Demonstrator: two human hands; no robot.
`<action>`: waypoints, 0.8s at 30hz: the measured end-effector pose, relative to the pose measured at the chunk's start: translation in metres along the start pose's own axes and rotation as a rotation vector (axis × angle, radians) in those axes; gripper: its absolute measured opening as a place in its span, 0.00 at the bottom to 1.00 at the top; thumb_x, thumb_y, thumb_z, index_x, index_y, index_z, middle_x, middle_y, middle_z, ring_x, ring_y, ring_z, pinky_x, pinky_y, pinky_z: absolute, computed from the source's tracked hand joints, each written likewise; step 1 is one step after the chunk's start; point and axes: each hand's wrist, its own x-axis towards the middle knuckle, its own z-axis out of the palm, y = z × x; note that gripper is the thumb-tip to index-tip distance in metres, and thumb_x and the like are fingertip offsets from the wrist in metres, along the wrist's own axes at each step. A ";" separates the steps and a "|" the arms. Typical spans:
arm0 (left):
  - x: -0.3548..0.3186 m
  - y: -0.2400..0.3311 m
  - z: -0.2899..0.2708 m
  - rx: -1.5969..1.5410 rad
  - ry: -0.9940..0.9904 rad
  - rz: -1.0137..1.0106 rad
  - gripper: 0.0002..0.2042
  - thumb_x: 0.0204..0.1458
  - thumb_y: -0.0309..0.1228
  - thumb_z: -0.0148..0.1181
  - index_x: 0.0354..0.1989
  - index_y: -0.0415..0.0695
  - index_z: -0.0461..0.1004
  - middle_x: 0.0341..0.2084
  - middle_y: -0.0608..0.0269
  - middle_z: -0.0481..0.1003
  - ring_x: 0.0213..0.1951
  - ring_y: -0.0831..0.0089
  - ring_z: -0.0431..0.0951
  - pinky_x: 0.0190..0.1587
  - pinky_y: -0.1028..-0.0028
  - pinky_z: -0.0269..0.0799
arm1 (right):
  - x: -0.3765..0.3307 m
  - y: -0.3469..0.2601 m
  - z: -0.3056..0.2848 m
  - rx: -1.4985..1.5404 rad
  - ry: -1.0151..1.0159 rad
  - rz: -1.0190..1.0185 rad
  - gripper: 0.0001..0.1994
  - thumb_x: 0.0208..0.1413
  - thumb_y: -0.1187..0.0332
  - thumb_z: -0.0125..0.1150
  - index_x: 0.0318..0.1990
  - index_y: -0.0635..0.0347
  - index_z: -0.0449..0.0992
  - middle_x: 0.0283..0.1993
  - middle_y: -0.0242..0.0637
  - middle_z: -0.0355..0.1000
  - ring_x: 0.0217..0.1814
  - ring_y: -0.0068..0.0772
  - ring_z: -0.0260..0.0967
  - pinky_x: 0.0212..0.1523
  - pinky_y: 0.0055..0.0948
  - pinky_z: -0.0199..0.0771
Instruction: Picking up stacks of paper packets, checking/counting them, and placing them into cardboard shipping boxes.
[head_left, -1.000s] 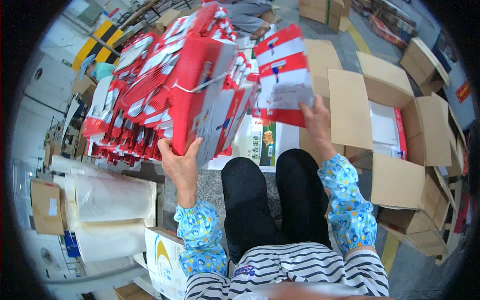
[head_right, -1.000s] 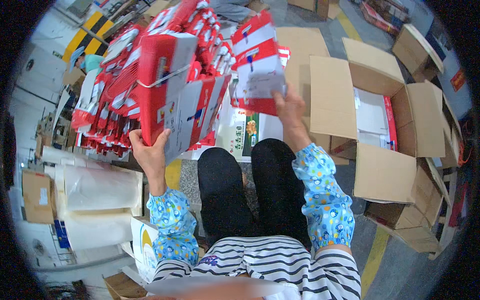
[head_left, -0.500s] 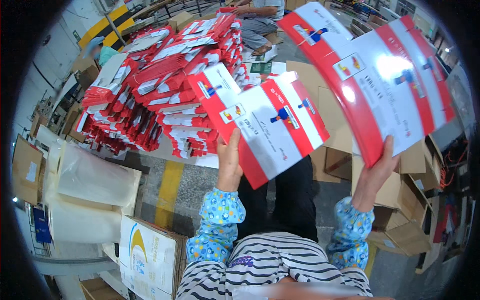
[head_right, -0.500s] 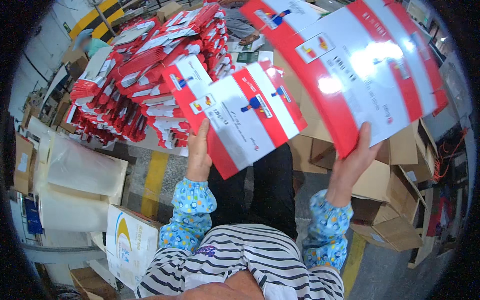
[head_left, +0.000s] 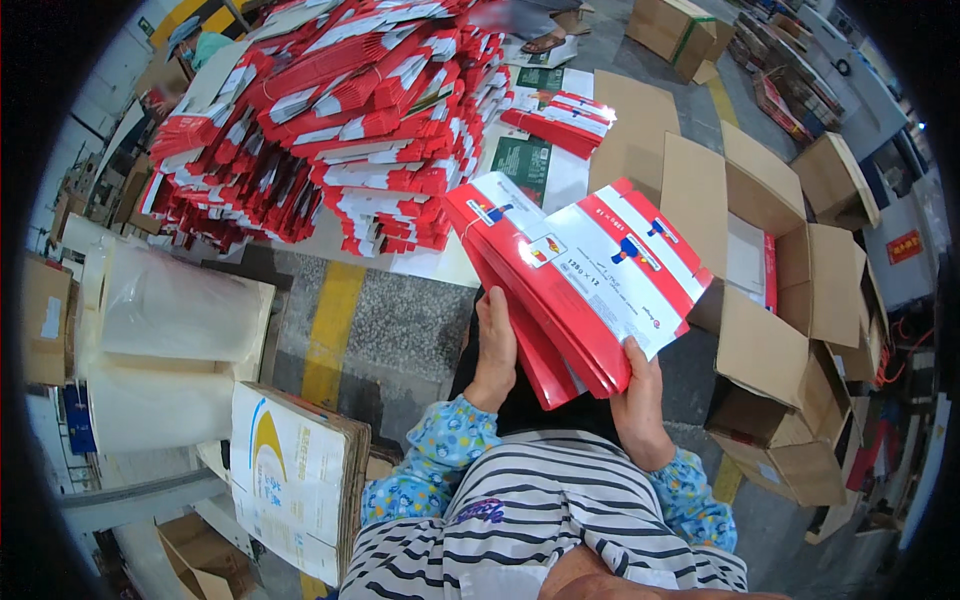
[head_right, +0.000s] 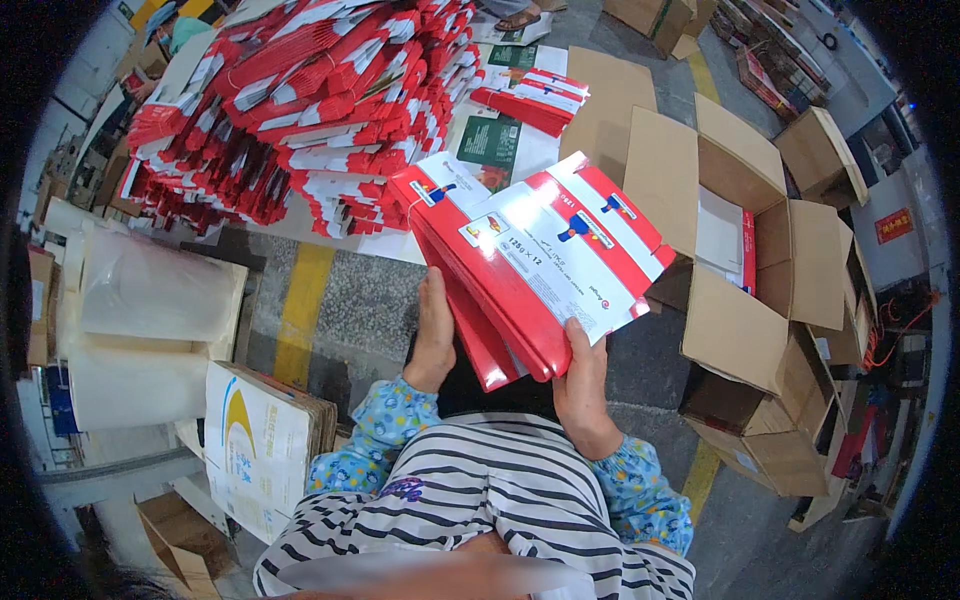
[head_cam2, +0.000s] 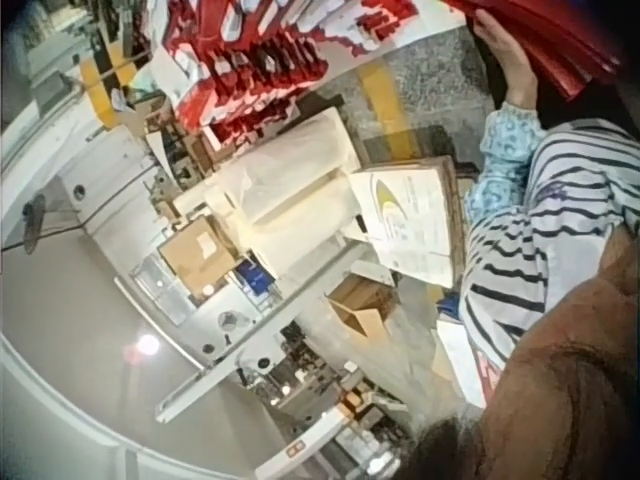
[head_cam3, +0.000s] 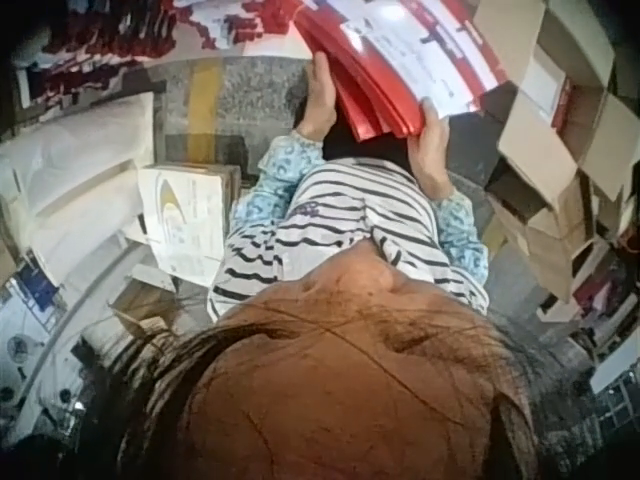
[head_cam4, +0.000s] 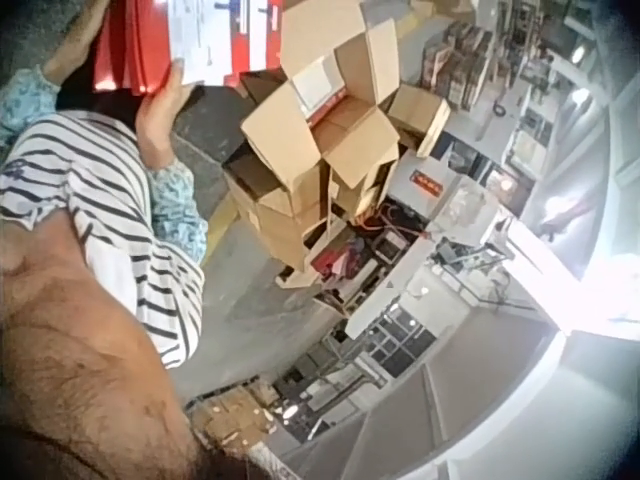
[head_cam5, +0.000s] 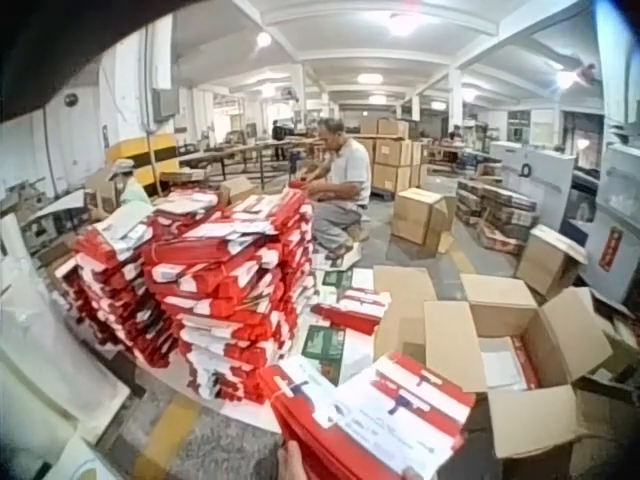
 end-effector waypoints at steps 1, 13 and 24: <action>0.002 0.014 -0.011 0.002 -0.129 -0.066 0.31 0.62 0.54 0.45 0.59 0.36 0.60 0.53 0.53 0.69 0.53 0.66 0.69 0.58 0.68 0.62 | -0.007 -0.004 0.001 -0.044 -0.073 0.063 0.25 0.65 0.70 0.46 0.67 0.64 0.49 0.66 0.46 0.58 0.66 0.38 0.60 0.64 0.39 0.64; 0.043 0.024 -0.021 -0.223 -0.267 -0.354 0.24 0.45 0.29 0.63 0.52 0.36 0.70 0.45 0.54 0.76 0.48 0.63 0.76 0.53 0.67 0.70 | -0.008 -0.051 -0.018 -1.326 -0.843 0.143 0.15 0.59 0.59 0.58 0.39 0.65 0.78 0.37 0.42 0.77 0.37 0.31 0.75 0.40 0.29 0.73; 0.027 0.058 -0.002 -0.189 -0.252 -0.252 0.29 0.42 0.22 0.60 0.57 0.38 0.62 0.50 0.54 0.72 0.50 0.63 0.73 0.53 0.66 0.70 | 0.177 -0.070 -0.036 -0.858 -0.096 -0.203 0.33 0.56 0.56 0.63 0.61 0.70 0.61 0.51 0.46 0.71 0.52 0.31 0.70 0.52 0.30 0.71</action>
